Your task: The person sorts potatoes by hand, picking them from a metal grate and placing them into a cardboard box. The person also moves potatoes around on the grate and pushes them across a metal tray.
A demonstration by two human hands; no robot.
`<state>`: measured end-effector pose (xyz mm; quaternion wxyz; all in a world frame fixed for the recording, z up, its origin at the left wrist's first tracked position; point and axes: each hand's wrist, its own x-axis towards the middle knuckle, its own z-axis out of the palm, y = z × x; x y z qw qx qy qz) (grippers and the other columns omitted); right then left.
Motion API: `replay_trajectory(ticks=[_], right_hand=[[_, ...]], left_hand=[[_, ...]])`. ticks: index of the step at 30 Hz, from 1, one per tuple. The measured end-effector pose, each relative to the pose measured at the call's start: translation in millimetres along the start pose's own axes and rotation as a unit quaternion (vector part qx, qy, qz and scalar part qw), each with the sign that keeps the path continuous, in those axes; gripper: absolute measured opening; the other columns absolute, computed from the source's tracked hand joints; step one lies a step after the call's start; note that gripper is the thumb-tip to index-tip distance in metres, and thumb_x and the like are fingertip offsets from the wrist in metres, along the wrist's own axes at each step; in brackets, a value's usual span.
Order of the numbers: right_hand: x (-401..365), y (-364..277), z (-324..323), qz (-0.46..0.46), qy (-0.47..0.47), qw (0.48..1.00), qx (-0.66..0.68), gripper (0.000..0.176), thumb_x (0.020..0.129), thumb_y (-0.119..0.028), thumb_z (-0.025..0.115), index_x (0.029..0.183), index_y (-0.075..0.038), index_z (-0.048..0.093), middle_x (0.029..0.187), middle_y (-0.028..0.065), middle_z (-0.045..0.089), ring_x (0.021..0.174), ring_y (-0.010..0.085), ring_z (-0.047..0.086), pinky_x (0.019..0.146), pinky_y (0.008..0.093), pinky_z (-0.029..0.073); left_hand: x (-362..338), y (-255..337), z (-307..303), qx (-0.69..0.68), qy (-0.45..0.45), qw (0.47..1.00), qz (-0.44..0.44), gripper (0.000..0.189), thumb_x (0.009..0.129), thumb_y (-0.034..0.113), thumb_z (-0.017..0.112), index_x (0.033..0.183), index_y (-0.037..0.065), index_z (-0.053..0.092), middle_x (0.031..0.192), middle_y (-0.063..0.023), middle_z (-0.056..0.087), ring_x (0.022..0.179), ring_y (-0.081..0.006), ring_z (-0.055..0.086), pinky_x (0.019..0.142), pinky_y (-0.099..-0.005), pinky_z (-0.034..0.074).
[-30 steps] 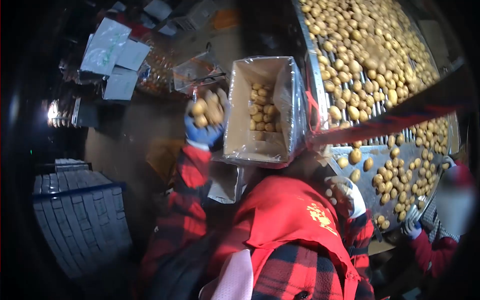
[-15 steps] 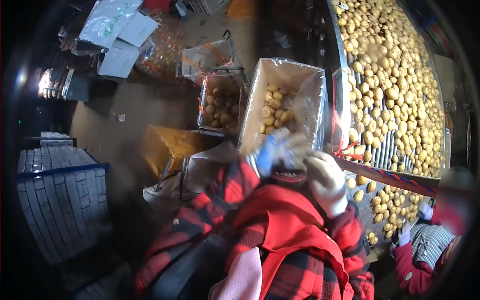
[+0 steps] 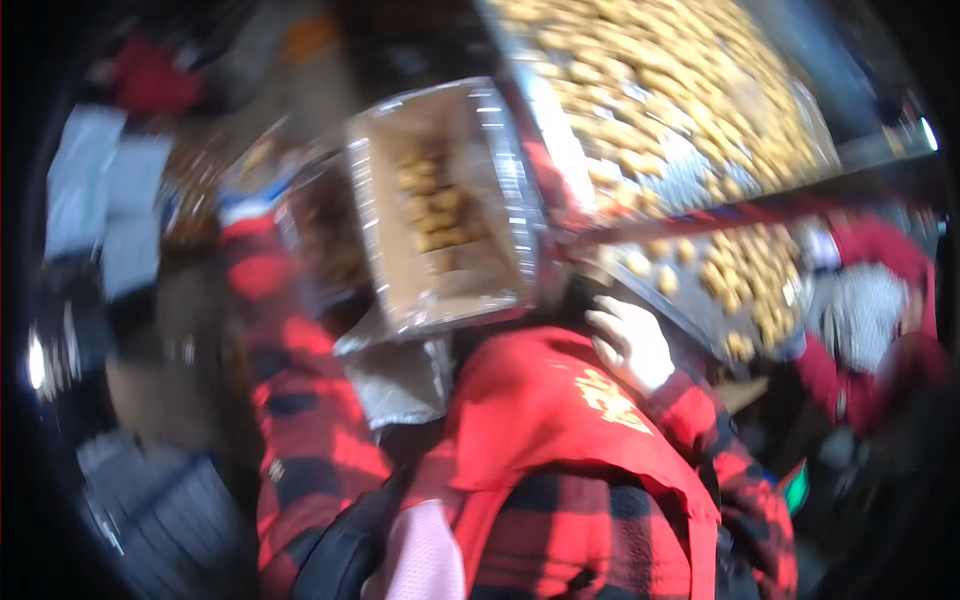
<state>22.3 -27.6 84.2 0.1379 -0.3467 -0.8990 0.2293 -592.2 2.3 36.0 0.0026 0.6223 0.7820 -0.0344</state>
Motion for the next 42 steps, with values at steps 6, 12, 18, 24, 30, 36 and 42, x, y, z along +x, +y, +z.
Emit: replay_trajectory(ticks=[6, 12, 18, 24, 30, 36, 42], right_hand=[[-13, 47, -10, 0.104, 0.116, 0.988, -0.011, 0.030, 0.087, -0.023, 0.063, 0.111, -0.005, 0.065, 0.114, 0.0152, 0.063, 0.101, 0.0377, 0.060, 0.088, 0.0468, 0.046], [-2, 107, 50, 0.084, 0.160, 0.981, -0.072, 0.044, 0.084, -0.031, 0.066, 0.122, -0.010, 0.061, 0.121, 0.0116, 0.061, 0.114, 0.0332, 0.055, 0.095, 0.0521, 0.040], [-157, 166, -9, 0.341, 0.040, 0.923, -0.176, 0.059, 0.079, -0.030, 0.074, 0.132, -0.009, 0.059, 0.141, 0.0155, 0.050, 0.132, 0.0370, 0.043, 0.114, 0.0572, 0.029], [-58, 186, -8, 0.160, 0.050, 0.978, -0.126, 0.058, 0.081, -0.032, 0.071, 0.135, -0.014, 0.057, 0.143, 0.0140, 0.051, 0.142, 0.0383, 0.037, 0.117, 0.0621, 0.023], [-116, 290, -41, 0.304, 0.067, 0.914, -0.261, 0.054, 0.088, -0.033, 0.064, 0.140, -0.021, 0.057, 0.147, 0.0108, 0.049, 0.144, 0.0376, 0.035, 0.119, 0.0612, 0.019], [-56, 350, -87, 0.258, 0.179, 0.921, -0.232, 0.056, 0.087, -0.037, 0.063, 0.140, -0.019, 0.056, 0.142, 0.0125, 0.051, 0.130, 0.0384, 0.045, 0.112, 0.0570, 0.030], [97, 400, -94, 0.399, 0.181, 0.882, -0.174, 0.074, 0.092, -0.056, 0.057, 0.156, -0.023, 0.039, 0.164, 0.0168, 0.027, 0.146, 0.0458, 0.026, 0.117, 0.0641, 0.018]], left_hand=[[32, 65, 51, 0.966, 0.153, -0.207, 0.028, 0.048, 0.101, 0.031, 0.054, 0.144, 0.009, 0.053, 0.145, -0.0102, 0.057, 0.130, -0.0251, 0.056, 0.112, -0.0459, 0.046], [-55, 278, 28, 0.885, 0.232, -0.309, 0.261, 0.044, 0.103, 0.030, 0.051, 0.137, 0.004, 0.059, 0.135, -0.0061, 0.065, 0.117, -0.0195, 0.064, 0.100, -0.0346, 0.053], [-138, 351, 41, 0.854, 0.493, -0.103, 0.130, 0.045, 0.105, 0.026, 0.047, 0.144, 0.003, 0.044, 0.126, -0.0112, 0.061, 0.105, -0.0151, 0.061, 0.085, -0.0270, 0.052], [-100, 520, -5, 0.722, 0.508, -0.452, 0.127, 0.047, 0.103, 0.034, 0.057, 0.137, 0.003, 0.052, 0.117, -0.0078, 0.065, 0.099, -0.0169, 0.063, 0.087, -0.0321, 0.051], [-89, 545, 22, 0.712, 0.468, -0.501, 0.150, 0.062, 0.100, 0.042, 0.059, 0.144, 0.000, 0.046, 0.128, -0.0163, 0.062, 0.103, -0.0249, 0.066, 0.083, -0.0348, 0.053], [-91, 553, 18, 0.710, 0.419, -0.527, 0.206, 0.069, 0.099, 0.049, 0.059, 0.146, 0.001, 0.046, 0.131, -0.0201, 0.061, 0.089, -0.0265, 0.069, 0.072, -0.0331, 0.054], [-90, 552, 21, 0.715, 0.400, -0.535, 0.207, 0.065, 0.102, 0.045, 0.054, 0.145, -0.003, 0.046, 0.126, -0.0208, 0.066, 0.089, -0.0289, 0.073, 0.072, -0.0345, 0.057]])
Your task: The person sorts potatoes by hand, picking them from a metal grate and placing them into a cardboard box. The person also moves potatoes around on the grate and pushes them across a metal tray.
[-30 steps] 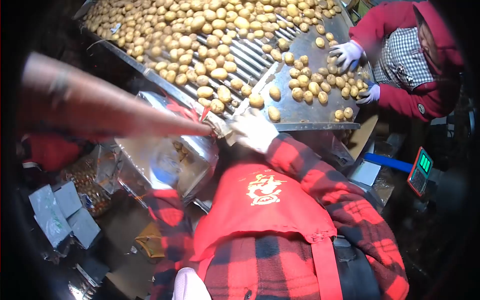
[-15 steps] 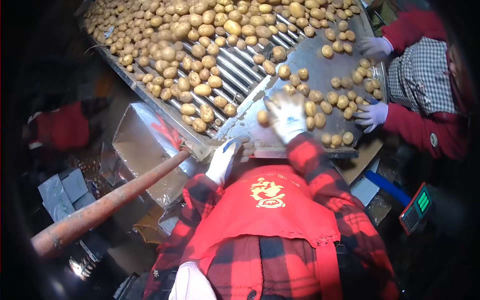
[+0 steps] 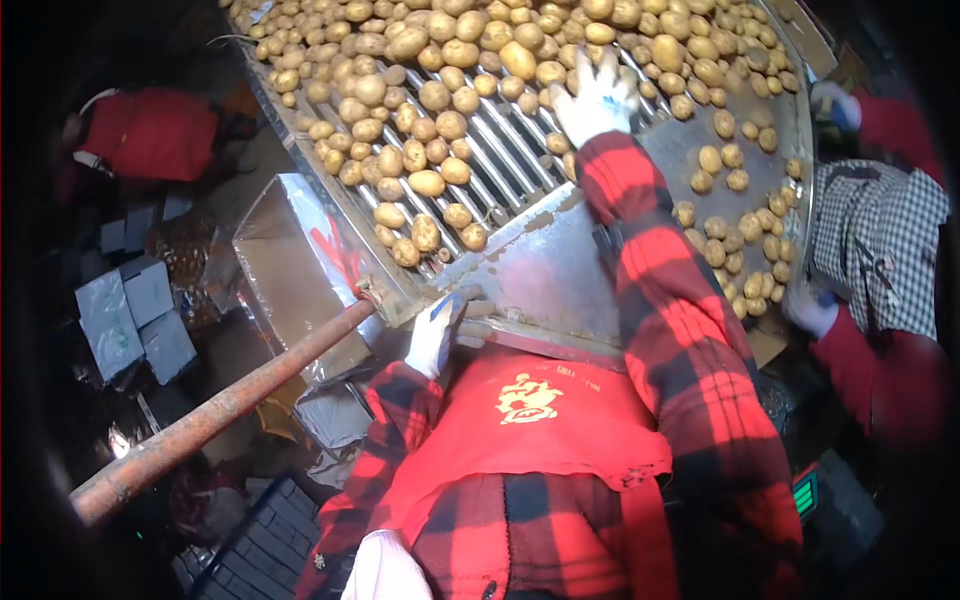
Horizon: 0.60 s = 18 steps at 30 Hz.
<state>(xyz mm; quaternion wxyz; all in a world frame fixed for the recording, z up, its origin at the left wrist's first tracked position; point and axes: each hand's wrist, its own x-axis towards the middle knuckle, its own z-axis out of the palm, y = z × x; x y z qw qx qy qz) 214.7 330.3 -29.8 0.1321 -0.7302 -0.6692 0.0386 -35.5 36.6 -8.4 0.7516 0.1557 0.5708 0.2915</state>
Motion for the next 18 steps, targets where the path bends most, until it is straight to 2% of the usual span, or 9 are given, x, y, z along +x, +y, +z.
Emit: replay_trajectory(ticks=[1, 2, 4, 6, 8, 10, 14, 16, 18], right_hand=[[14, -19, 9, -0.042, 0.046, 0.998, -0.031, 0.075, 0.092, -0.059, 0.055, 0.157, -0.027, 0.036, 0.166, 0.0170, 0.022, 0.148, 0.0508, 0.018, 0.116, 0.0707, 0.013], [13, -30, 16, -0.014, -0.007, 1.000, 0.005, 0.076, 0.092, -0.061, 0.052, 0.156, -0.024, 0.038, 0.166, 0.0141, 0.024, 0.149, 0.0509, 0.015, 0.115, 0.0737, 0.010], [-5, -48, 33, -0.070, 0.071, 0.995, -0.025, 0.075, 0.092, -0.061, 0.054, 0.154, -0.022, 0.041, 0.164, 0.0102, 0.030, 0.150, 0.0489, 0.014, 0.116, 0.0729, 0.011], [-51, -60, 20, -0.149, -0.068, 0.986, -0.030, 0.072, 0.092, -0.059, 0.055, 0.152, -0.020, 0.044, 0.162, 0.0067, 0.035, 0.150, 0.0479, 0.017, 0.115, 0.0734, 0.013], [-100, -63, 4, -0.262, -0.091, 0.959, -0.052, 0.068, 0.089, -0.051, 0.059, 0.149, -0.020, 0.047, 0.159, 0.0090, 0.038, 0.148, 0.0472, 0.022, 0.115, 0.0699, 0.018], [-161, -53, 39, -0.289, -0.082, 0.954, -0.002, 0.066, 0.084, -0.040, 0.065, 0.145, -0.020, 0.050, 0.152, 0.0130, 0.043, 0.146, 0.0450, 0.028, 0.115, 0.0650, 0.023], [-208, -3, -24, -0.343, -0.149, 0.909, 0.183, 0.053, 0.078, -0.031, 0.070, 0.127, -0.013, 0.061, 0.141, 0.0147, 0.051, 0.137, 0.0379, 0.041, 0.114, 0.0601, 0.028], [-167, 11, -64, -0.260, -0.140, 0.945, 0.139, 0.040, 0.075, -0.020, 0.071, 0.114, -0.012, 0.067, 0.130, 0.0164, 0.060, 0.114, 0.0370, 0.058, 0.100, 0.0536, 0.042], [-133, 18, -62, -0.089, 0.032, 0.989, 0.117, 0.048, 0.080, -0.019, 0.068, 0.126, -0.008, 0.063, 0.137, 0.0211, 0.057, 0.109, 0.0409, 0.058, 0.097, 0.0525, 0.043]], left_hand=[[-1, 4, 5, -0.001, 0.014, 1.000, -0.005, 0.063, 0.101, 0.045, 0.055, 0.143, -0.001, 0.049, 0.124, -0.0192, 0.067, 0.087, -0.0280, 0.072, 0.068, -0.0334, 0.055], [-6, 4, 8, -0.003, 0.027, 1.000, -0.016, 0.061, 0.100, 0.046, 0.056, 0.141, 0.001, 0.051, 0.121, -0.0176, 0.067, 0.084, -0.0270, 0.072, 0.064, -0.0322, 0.054], [-8, 4, 9, -0.004, 0.041, 0.999, -0.021, 0.060, 0.101, 0.045, 0.055, 0.140, 0.001, 0.052, 0.121, -0.0174, 0.067, 0.084, -0.0275, 0.073, 0.063, -0.0317, 0.053], [-3, 4, 11, -0.003, 0.039, 0.999, -0.026, 0.059, 0.101, 0.044, 0.055, 0.140, 0.001, 0.053, 0.120, -0.0172, 0.068, 0.084, -0.0280, 0.073, 0.062, -0.0312, 0.053], [-2, 1, 6, -0.011, 0.037, 0.999, -0.032, 0.059, 0.101, 0.043, 0.055, 0.141, 0.000, 0.051, 0.119, -0.0170, 0.067, 0.080, -0.0275, 0.072, 0.062, -0.0309, 0.052], [-4, 1, 7, -0.013, 0.038, 0.999, -0.028, 0.060, 0.101, 0.043, 0.056, 0.142, 0.000, 0.050, 0.118, -0.0165, 0.067, 0.077, -0.0255, 0.069, 0.062, -0.0304, 0.051], [2, -2, 2, -0.069, 0.024, 0.996, -0.042, 0.060, 0.101, 0.042, 0.057, 0.144, 0.001, 0.047, 0.113, -0.0149, 0.066, 0.075, -0.0222, 0.064, 0.060, -0.0291, 0.048], [1, -1, 5, -0.090, 0.025, 0.994, -0.050, 0.060, 0.101, 0.041, 0.057, 0.144, 0.001, 0.046, 0.111, -0.0142, 0.065, 0.075, -0.0214, 0.063, 0.060, -0.0288, 0.047], [-3, 8, 11, -0.038, 0.028, 0.998, -0.045, 0.055, 0.102, 0.039, 0.056, 0.142, 0.002, 0.048, 0.111, -0.0142, 0.065, 0.079, -0.0221, 0.064, 0.059, -0.0290, 0.047]])
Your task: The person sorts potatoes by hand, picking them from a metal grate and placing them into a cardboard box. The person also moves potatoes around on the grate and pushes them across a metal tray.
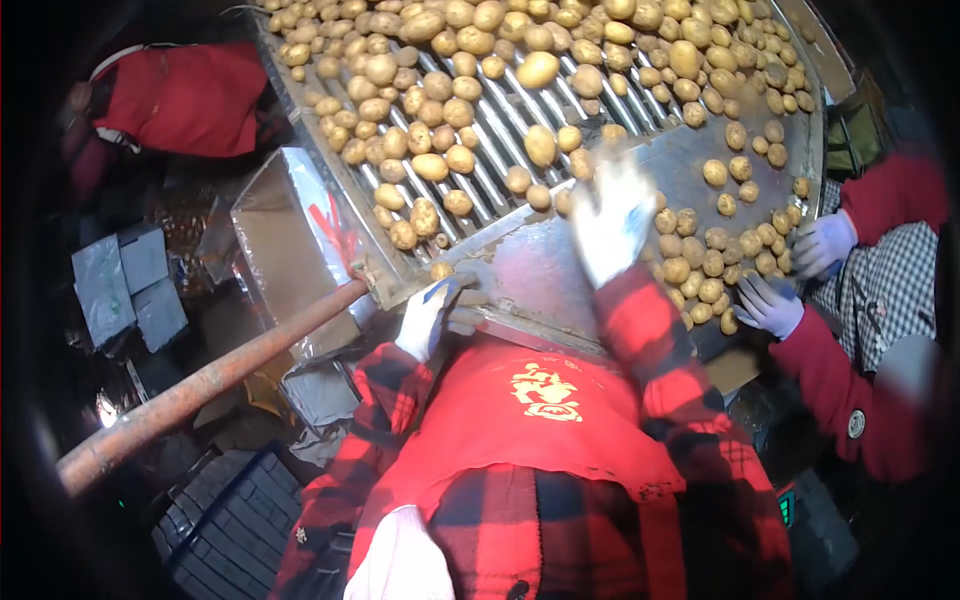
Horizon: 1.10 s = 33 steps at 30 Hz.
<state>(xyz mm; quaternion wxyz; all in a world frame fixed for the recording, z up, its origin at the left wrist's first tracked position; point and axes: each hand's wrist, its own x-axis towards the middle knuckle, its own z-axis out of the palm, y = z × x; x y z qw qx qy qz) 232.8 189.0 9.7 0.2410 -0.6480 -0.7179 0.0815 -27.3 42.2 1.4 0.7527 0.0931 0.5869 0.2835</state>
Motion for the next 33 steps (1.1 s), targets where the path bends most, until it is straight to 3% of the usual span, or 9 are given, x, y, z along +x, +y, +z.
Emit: replay_trajectory(ticks=[4, 8, 12, 20, 21, 30, 31, 32, 33], right_hand=[[68, 46, 42, 0.069, -0.162, 0.977, -0.119, 0.059, 0.085, -0.030, 0.066, 0.142, -0.018, 0.056, 0.138, 0.0158, 0.059, 0.116, 0.0399, 0.061, 0.102, 0.0501, 0.047], [64, 6, -22, 0.200, -0.156, 0.907, 0.337, 0.047, 0.089, -0.015, 0.063, 0.135, -0.005, 0.062, 0.118, 0.0123, 0.066, 0.100, 0.0236, 0.066, 0.091, 0.0351, 0.052], [2, -4, 4, -0.090, -0.473, 0.803, 0.350, 0.058, 0.089, -0.025, 0.068, 0.144, -0.010, 0.055, 0.142, 0.0198, 0.057, 0.137, 0.0342, 0.048, 0.114, 0.0479, 0.038], [108, -139, 123, -0.340, -0.155, 0.927, -0.043, 0.054, 0.086, -0.040, 0.062, 0.134, -0.014, 0.060, 0.146, 0.0124, 0.051, 0.137, 0.0377, 0.043, 0.106, 0.0581, 0.037], [83, -152, 141, -0.213, -0.146, 0.966, 0.021, 0.058, 0.087, -0.041, 0.062, 0.137, -0.013, 0.057, 0.152, 0.0119, 0.045, 0.144, 0.0389, 0.033, 0.111, 0.0618, 0.028], [-29, -71, 51, -0.339, -0.266, 0.902, 0.037, 0.050, 0.081, -0.028, 0.069, 0.128, -0.012, 0.062, 0.149, 0.0131, 0.047, 0.141, 0.0368, 0.037, 0.119, 0.0575, 0.024], [-25, -69, 32, -0.355, -0.230, 0.898, 0.125, 0.052, 0.079, -0.020, 0.067, 0.130, -0.009, 0.061, 0.144, 0.0147, 0.051, 0.129, 0.0386, 0.051, 0.107, 0.0550, 0.040], [-11, -71, 22, -0.352, -0.230, 0.899, 0.121, 0.052, 0.079, -0.020, 0.067, 0.130, -0.009, 0.061, 0.144, 0.0147, 0.051, 0.129, 0.0386, 0.051, 0.107, 0.0550, 0.040], [11, -76, 14, -0.110, -0.279, 0.920, 0.253, 0.052, 0.081, -0.021, 0.067, 0.130, -0.009, 0.059, 0.143, 0.0157, 0.052, 0.124, 0.0385, 0.055, 0.103, 0.0520, 0.044]], left_hand=[[8, -1, 2, -0.027, -0.077, 0.997, -0.001, 0.048, 0.104, 0.040, 0.053, 0.136, 0.004, 0.053, 0.125, -0.0136, 0.066, 0.103, -0.0247, 0.068, 0.082, -0.0341, 0.055], [0, 17, 55, -0.273, -0.139, 0.952, 0.022, 0.045, 0.105, 0.041, 0.050, 0.137, 0.009, 0.052, 0.126, -0.0087, 0.065, 0.112, -0.0235, 0.065, 0.098, -0.0381, 0.052], [8, 25, 62, -0.407, -0.189, 0.893, 0.011, 0.039, 0.105, 0.036, 0.052, 0.136, 0.012, 0.054, 0.122, -0.0080, 0.065, 0.110, -0.0231, 0.065, 0.091, -0.0367, 0.055], [12, -8, 26, -0.396, -0.117, 0.911, -0.011, 0.039, 0.105, 0.029, 0.049, 0.139, 0.011, 0.056, 0.134, -0.0054, 0.062, 0.108, -0.0196, 0.064, 0.084, -0.0350, 0.054], [9, -10, 26, -0.418, -0.091, 0.904, -0.013, 0.035, 0.104, 0.026, 0.053, 0.134, 0.010, 0.057, 0.122, -0.0064, 0.065, 0.103, -0.0196, 0.065, 0.080, -0.0336, 0.056], [-22, -10, 2, -0.360, -0.031, 0.932, -0.016, 0.044, 0.097, 0.011, 0.056, 0.140, 0.007, 0.049, 0.119, -0.0098, 0.062, 0.097, -0.0226, 0.064, 0.076, -0.0317, 0.057], [-22, -7, 4, -0.359, -0.035, 0.932, -0.019, 0.045, 0.096, 0.010, 0.057, 0.140, 0.007, 0.049, 0.120, -0.0105, 0.062, 0.098, -0.0230, 0.064, 0.075, -0.0322, 0.056], [-18, -10, -1, -0.358, -0.038, 0.933, -0.022, 0.045, 0.096, 0.010, 0.057, 0.140, 0.007, 0.049, 0.120, -0.0105, 0.062, 0.098, -0.0230, 0.064, 0.075, -0.0322, 0.056], [-14, -17, -9, -0.342, -0.087, 0.935, -0.017, 0.046, 0.098, 0.012, 0.056, 0.143, 0.009, 0.048, 0.128, -0.0094, 0.061, 0.108, -0.0231, 0.063, 0.085, -0.0352, 0.054]])
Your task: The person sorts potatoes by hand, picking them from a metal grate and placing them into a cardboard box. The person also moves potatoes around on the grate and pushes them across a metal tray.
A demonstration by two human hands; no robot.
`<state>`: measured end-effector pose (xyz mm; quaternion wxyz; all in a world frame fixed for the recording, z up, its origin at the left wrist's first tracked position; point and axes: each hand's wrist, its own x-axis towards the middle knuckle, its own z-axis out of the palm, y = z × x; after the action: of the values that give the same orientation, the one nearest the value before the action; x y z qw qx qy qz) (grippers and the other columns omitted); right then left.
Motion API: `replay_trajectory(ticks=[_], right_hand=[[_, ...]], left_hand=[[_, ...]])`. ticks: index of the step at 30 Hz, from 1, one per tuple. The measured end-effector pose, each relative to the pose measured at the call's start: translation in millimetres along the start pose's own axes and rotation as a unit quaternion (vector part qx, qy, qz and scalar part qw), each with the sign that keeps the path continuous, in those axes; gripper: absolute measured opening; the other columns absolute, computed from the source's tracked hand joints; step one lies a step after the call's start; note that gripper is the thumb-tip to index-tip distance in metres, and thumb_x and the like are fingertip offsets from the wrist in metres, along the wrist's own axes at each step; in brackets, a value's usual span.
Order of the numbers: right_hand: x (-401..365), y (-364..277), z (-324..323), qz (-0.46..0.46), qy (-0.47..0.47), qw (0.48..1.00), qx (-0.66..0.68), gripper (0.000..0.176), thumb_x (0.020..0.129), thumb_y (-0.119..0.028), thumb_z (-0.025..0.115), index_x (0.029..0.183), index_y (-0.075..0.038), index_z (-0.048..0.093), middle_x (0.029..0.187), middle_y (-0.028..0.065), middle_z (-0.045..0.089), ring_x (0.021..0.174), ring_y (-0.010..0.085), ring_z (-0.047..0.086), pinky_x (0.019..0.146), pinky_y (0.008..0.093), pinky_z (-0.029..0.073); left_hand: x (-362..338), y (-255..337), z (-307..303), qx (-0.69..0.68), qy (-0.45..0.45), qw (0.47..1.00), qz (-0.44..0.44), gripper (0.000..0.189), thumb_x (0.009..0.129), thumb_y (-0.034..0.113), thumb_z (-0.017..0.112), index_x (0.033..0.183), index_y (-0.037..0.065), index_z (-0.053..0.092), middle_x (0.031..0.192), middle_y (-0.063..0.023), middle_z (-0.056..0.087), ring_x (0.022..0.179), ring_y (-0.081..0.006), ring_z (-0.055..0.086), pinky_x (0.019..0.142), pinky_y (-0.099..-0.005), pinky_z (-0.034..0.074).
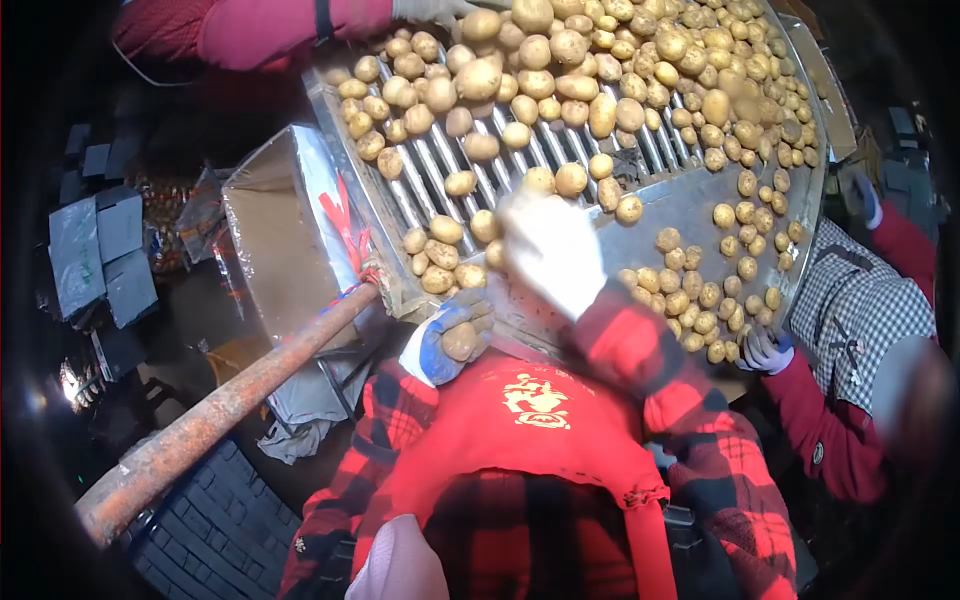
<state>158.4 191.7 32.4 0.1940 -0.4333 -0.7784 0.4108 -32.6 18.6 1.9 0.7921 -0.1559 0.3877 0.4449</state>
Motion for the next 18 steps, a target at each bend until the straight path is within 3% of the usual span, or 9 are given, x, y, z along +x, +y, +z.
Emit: replay_trajectory(ticks=[1, 2, 3, 5, 8, 11, 15, 16, 18], right_hand=[[20, 3, -10, 0.199, 0.040, 0.961, 0.190, 0.052, 0.082, -0.021, 0.066, 0.131, -0.009, 0.057, 0.141, 0.0168, 0.054, 0.119, 0.0385, 0.059, 0.100, 0.0490, 0.049], [48, 25, -19, 0.165, 0.133, 0.976, -0.055, 0.052, 0.083, -0.025, 0.066, 0.131, -0.008, 0.056, 0.137, 0.0184, 0.056, 0.114, 0.0389, 0.062, 0.096, 0.0474, 0.051], [78, 50, -32, 0.120, 0.216, 0.923, -0.296, 0.052, 0.084, -0.028, 0.067, 0.131, -0.007, 0.054, 0.134, 0.0199, 0.059, 0.110, 0.0394, 0.064, 0.093, 0.0458, 0.053], [117, 71, -55, 0.259, 0.127, 0.914, -0.284, 0.059, 0.084, -0.036, 0.068, 0.134, -0.008, 0.051, 0.130, 0.0222, 0.060, 0.111, 0.0399, 0.064, 0.094, 0.0470, 0.053], [107, 98, -50, 0.242, 0.120, 0.922, -0.278, 0.069, 0.082, -0.041, 0.070, 0.138, -0.007, 0.049, 0.130, 0.0240, 0.060, 0.115, 0.0400, 0.063, 0.097, 0.0475, 0.052], [54, 97, -49, 0.285, 0.031, 0.928, -0.238, 0.080, 0.081, -0.045, 0.071, 0.149, -0.014, 0.043, 0.130, 0.0231, 0.061, 0.119, 0.0404, 0.061, 0.101, 0.0463, 0.050], [7, 80, -56, 0.283, 0.037, 0.956, -0.070, 0.072, 0.082, -0.036, 0.075, 0.144, -0.012, 0.048, 0.131, 0.0179, 0.063, 0.118, 0.0347, 0.063, 0.099, 0.0426, 0.051], [-4, 87, -56, 0.278, 0.061, 0.945, 0.162, 0.067, 0.084, -0.028, 0.073, 0.143, -0.009, 0.048, 0.128, 0.0151, 0.063, 0.114, 0.0316, 0.064, 0.097, 0.0407, 0.053], [-40, 92, -60, 0.245, 0.110, 0.816, 0.511, 0.062, 0.086, -0.016, 0.071, 0.142, -0.003, 0.049, 0.124, 0.0113, 0.063, 0.109, 0.0267, 0.063, 0.094, 0.0387, 0.056]], left_hand=[[4, 0, -10, 0.018, -0.047, 0.999, -0.013, 0.047, 0.100, 0.013, 0.055, 0.146, 0.011, 0.048, 0.137, -0.0082, 0.061, 0.117, -0.0232, 0.062, 0.096, -0.0381, 0.052], [8, -1, -18, 0.008, -0.092, 0.996, -0.006, 0.046, 0.101, 0.013, 0.053, 0.147, 0.010, 0.048, 0.137, -0.0086, 0.061, 0.120, -0.0234, 0.061, 0.096, -0.0380, 0.051], [8, 0, -13, 0.011, -0.092, 0.996, -0.007, 0.046, 0.101, 0.013, 0.053, 0.147, 0.010, 0.048, 0.137, -0.0086, 0.061, 0.120, -0.0234, 0.061, 0.096, -0.0380, 0.051], [6, 0, -3, 0.018, -0.071, 0.997, 0.001, 0.045, 0.104, 0.012, 0.048, 0.148, 0.008, 0.045, 0.140, -0.0095, 0.059, 0.124, -0.0234, 0.059, 0.097, -0.0376, 0.051], [12, -8, -26, -0.051, -0.163, 0.985, 0.007, 0.045, 0.106, 0.012, 0.042, 0.151, 0.006, 0.041, 0.144, -0.0104, 0.055, 0.130, -0.0234, 0.056, 0.099, -0.0363, 0.050], [17, -3, -25, 0.019, -0.184, 0.983, 0.010, 0.047, 0.106, 0.011, 0.040, 0.152, 0.003, 0.038, 0.149, -0.0107, 0.051, 0.134, -0.0236, 0.053, 0.103, -0.0359, 0.047], [6, 2, -7, 0.073, -0.120, 0.990, 0.004, 0.047, 0.106, 0.010, 0.041, 0.152, 0.003, 0.039, 0.150, -0.0106, 0.050, 0.137, -0.0227, 0.051, 0.105, -0.0346, 0.045], [5, 0, -5, 0.294, -0.102, 0.947, 0.085, 0.046, 0.105, 0.009, 0.044, 0.150, 0.002, 0.041, 0.148, -0.0113, 0.052, 0.132, -0.0222, 0.054, 0.102, -0.0346, 0.048], [4, 1, -6, 0.170, -0.099, 0.979, 0.043, 0.045, 0.103, 0.008, 0.046, 0.148, 0.002, 0.043, 0.145, -0.0119, 0.055, 0.127, -0.0227, 0.057, 0.101, -0.0355, 0.049]])
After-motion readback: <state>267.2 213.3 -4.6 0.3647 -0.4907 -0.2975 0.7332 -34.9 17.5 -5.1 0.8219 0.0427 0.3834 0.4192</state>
